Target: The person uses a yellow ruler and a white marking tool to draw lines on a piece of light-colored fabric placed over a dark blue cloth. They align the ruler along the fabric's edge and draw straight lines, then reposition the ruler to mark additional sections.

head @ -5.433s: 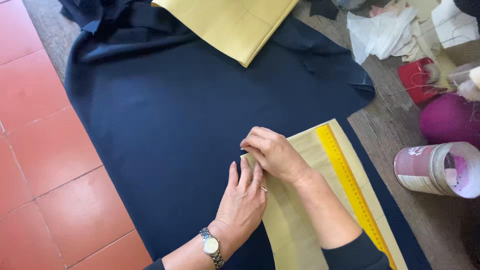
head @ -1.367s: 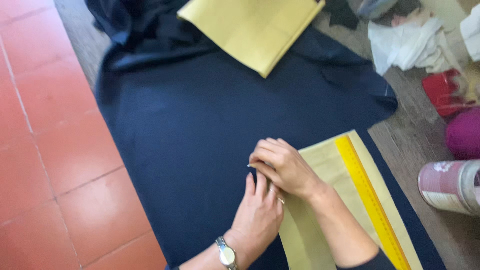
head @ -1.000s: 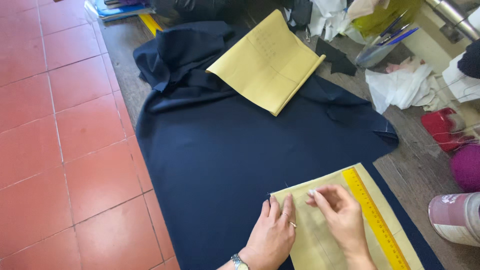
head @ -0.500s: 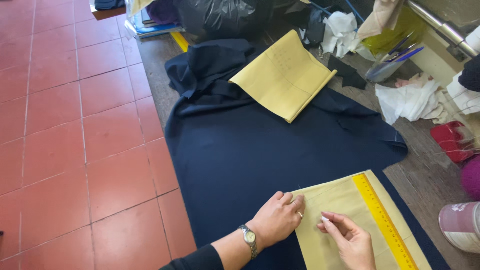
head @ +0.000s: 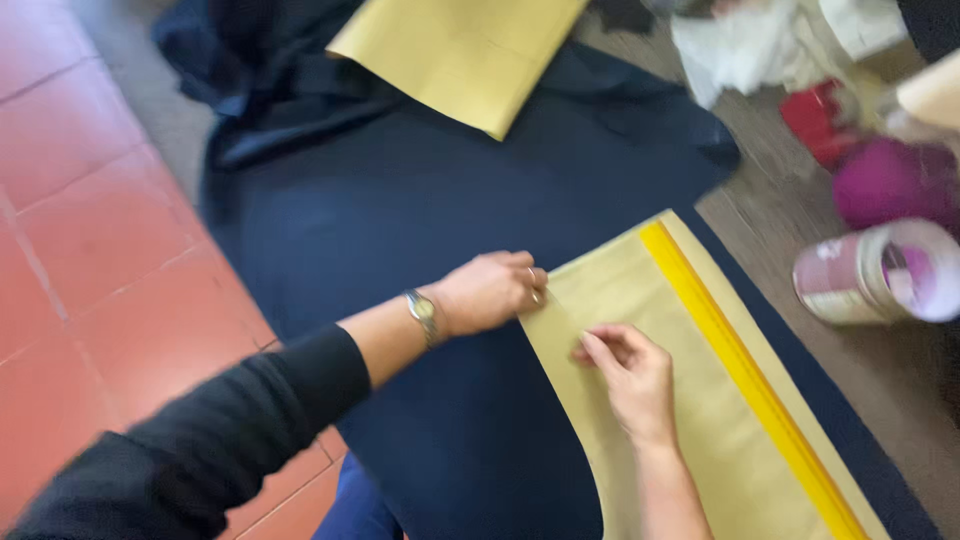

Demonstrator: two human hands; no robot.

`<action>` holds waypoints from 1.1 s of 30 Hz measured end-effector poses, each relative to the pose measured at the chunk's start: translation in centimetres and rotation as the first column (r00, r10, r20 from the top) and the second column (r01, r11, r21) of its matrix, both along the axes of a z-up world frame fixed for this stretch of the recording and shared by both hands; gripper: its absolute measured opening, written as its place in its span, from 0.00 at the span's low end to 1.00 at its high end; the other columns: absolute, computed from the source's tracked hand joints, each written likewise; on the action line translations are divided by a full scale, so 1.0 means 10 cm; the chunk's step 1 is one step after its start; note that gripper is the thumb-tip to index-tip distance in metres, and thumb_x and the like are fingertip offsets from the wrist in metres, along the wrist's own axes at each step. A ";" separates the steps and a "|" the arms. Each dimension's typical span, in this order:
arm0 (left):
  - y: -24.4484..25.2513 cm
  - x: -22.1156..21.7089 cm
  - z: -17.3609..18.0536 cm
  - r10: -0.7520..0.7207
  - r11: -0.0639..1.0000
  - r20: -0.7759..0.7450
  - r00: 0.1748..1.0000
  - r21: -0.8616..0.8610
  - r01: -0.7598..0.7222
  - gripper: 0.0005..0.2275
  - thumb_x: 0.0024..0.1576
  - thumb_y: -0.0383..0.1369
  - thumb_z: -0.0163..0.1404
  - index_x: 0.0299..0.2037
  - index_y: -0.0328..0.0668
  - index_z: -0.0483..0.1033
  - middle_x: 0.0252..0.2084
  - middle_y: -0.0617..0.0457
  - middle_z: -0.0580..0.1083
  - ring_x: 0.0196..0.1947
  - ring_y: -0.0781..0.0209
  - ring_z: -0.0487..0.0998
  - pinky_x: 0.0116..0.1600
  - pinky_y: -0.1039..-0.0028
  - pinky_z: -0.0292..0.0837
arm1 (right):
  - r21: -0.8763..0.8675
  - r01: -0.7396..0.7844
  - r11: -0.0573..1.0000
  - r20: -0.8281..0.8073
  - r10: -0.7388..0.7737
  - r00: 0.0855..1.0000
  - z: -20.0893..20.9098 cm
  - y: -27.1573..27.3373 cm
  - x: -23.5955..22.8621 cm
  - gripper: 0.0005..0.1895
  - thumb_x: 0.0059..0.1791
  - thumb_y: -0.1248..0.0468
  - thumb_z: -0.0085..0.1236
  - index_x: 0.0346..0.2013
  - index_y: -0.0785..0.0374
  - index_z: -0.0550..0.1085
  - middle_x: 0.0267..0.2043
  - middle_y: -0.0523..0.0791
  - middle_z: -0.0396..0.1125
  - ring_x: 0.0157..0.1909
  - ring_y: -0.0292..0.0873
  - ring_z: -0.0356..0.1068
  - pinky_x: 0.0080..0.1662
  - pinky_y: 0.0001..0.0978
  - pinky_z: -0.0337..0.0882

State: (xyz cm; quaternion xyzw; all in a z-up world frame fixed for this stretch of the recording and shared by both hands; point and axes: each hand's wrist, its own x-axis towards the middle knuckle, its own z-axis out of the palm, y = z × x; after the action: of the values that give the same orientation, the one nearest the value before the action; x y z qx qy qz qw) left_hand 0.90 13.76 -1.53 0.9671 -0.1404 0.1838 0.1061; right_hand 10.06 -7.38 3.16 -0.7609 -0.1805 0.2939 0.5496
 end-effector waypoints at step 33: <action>0.62 0.64 0.18 -0.403 0.909 -0.460 0.791 -0.101 0.404 0.08 0.44 0.40 0.63 0.27 0.64 0.75 0.37 0.67 0.70 0.50 0.64 0.69 0.52 0.68 0.66 | -0.122 0.066 0.990 0.517 0.007 0.856 -0.24 0.87 -0.53 0.02 0.42 0.71 0.61 0.29 0.64 0.76 0.23 0.47 0.65 0.26 0.42 0.71 0.25 0.29 0.71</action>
State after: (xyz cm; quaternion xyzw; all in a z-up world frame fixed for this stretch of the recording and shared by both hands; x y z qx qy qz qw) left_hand 7.29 19.92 0.30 0.9300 -0.3135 -0.0839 0.1726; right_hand 4.74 1.34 0.72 -0.8502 -0.2890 0.0820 0.4324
